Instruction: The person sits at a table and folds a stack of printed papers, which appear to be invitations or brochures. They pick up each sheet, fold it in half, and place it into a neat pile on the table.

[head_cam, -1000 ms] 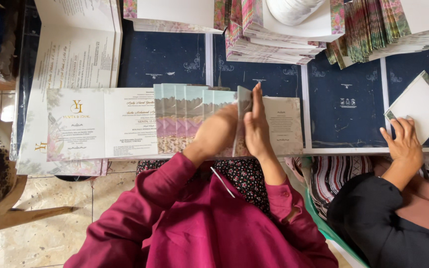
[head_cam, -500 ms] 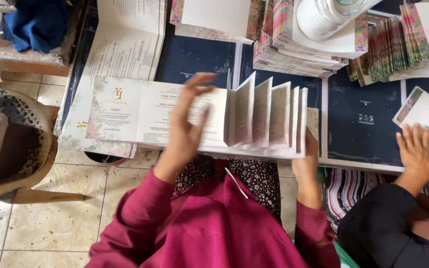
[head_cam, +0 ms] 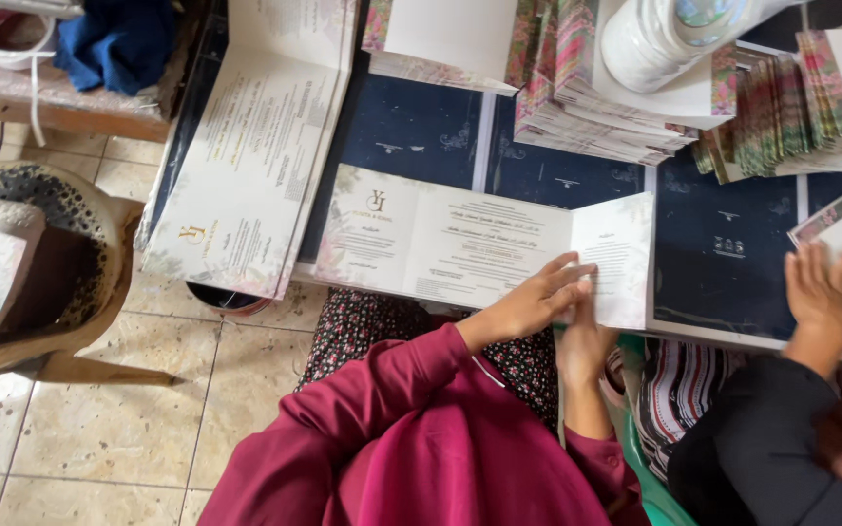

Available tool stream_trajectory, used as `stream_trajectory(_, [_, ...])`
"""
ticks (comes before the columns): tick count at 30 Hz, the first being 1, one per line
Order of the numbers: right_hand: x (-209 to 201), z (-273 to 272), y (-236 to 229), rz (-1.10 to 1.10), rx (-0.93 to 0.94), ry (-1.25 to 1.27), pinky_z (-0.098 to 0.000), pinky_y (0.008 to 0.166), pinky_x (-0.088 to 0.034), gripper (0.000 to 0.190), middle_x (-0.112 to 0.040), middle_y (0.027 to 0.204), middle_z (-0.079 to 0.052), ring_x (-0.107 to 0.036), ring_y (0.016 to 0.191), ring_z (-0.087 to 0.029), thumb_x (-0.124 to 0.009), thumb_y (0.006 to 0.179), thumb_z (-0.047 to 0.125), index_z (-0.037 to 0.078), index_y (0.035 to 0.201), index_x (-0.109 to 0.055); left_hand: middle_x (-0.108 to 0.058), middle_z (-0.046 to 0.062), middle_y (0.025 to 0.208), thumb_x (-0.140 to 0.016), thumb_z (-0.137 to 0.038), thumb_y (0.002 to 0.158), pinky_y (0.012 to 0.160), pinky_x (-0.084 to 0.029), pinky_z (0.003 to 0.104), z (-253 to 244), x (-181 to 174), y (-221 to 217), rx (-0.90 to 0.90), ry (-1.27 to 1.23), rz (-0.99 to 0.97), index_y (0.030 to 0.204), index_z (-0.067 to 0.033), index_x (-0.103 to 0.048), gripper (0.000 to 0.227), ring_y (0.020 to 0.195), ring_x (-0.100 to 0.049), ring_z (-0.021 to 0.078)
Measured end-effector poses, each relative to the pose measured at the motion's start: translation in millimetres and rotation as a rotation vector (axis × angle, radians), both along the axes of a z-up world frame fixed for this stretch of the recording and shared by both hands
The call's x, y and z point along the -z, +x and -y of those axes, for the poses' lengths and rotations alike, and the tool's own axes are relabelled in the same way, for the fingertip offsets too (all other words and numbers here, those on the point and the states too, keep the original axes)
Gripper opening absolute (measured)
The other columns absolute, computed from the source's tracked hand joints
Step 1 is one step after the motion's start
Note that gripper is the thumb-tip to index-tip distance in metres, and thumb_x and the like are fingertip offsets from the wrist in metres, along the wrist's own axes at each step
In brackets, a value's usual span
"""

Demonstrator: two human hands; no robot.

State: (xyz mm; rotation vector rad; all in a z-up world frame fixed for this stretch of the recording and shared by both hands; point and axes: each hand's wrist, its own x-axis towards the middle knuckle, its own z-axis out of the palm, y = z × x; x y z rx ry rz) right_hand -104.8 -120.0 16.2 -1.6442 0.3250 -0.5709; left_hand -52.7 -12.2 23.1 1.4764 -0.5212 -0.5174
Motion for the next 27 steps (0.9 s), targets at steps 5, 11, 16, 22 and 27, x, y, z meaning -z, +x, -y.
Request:
stream_trajectory(5, [30, 43, 9, 0.112, 0.042, 0.396, -0.0446, 0.117, -0.051, 0.041, -0.063, 0.144, -0.009, -0.06, 0.134, -0.022, -0.065, 0.105, 0.003, 0.01, 0.145, -0.056, -0.046, 0.03, 0.153, -0.065, -0.018, 0.099, 0.116, -0.045, 0.06, -70, -17, 9, -0.32, 0.091, 0.331, 0.144, -0.007, -0.056, 0.048, 0.139, -0.049, 0.0538])
stream_trajectory(11, [-59, 25, 21, 0.261, 0.019, 0.629, -0.0442, 0.125, -0.054, 0.048, -0.067, 0.144, -0.012, -0.065, 0.137, -0.026, -0.076, 0.097, 0.014, 0.009, 0.142, -0.061, -0.015, 0.025, 0.167, -0.082, -0.031, 0.091, 0.119, -0.019, 0.076, -203, -38, 15, -0.83, 0.664, 0.522, 0.158, -0.0058, -0.028, 0.09, 0.155, -0.007, 0.0519])
stream_trajectory(16, [-155, -25, 35, 0.569, -0.113, 1.176, -0.0622, 0.139, -0.035, 0.097, -0.045, 0.172, -0.031, -0.042, 0.163, -0.047, -0.072, 0.076, -0.024, -0.008, 0.166, -0.04, -0.045, 0.009, 0.161, -0.075, -0.047, 0.094, 0.118, 0.01, 0.075, -254, -77, 5, -0.809, 0.714, 0.579, 0.152, -0.0091, -0.044, 0.076, 0.16, -0.011, 0.0335])
stream_trajectory(22, [-141, -5, 55, 0.492, -0.503, 0.109, -0.0339, 0.14, -0.026, 0.042, -0.045, 0.163, 0.001, -0.04, 0.154, -0.012, -0.058, 0.114, 0.009, 0.02, 0.154, -0.048, -0.061, 0.002, 0.084, -0.082, -0.048, 0.088, 0.059, -0.041, 0.033, -263, -140, -13, -0.754, 0.432, 0.615, 0.119, -0.0098, -0.057, 0.055, 0.065, -0.049, 0.0162])
stream_trajectory(27, [-207, -60, 64, 0.45, -0.626, -0.191, -0.0325, 0.045, -0.016, 0.059, -0.011, 0.058, 0.006, -0.016, 0.05, -0.009, -0.059, 0.101, 0.006, 0.016, 0.065, -0.013, -0.047, -0.005, 0.077, -0.075, -0.037, 0.097, 0.056, -0.032, 0.025, -282, -164, -23, -0.87, 0.216, 0.481, 0.094, -0.0108, -0.055, 0.033, 0.067, -0.038, 0.0083])
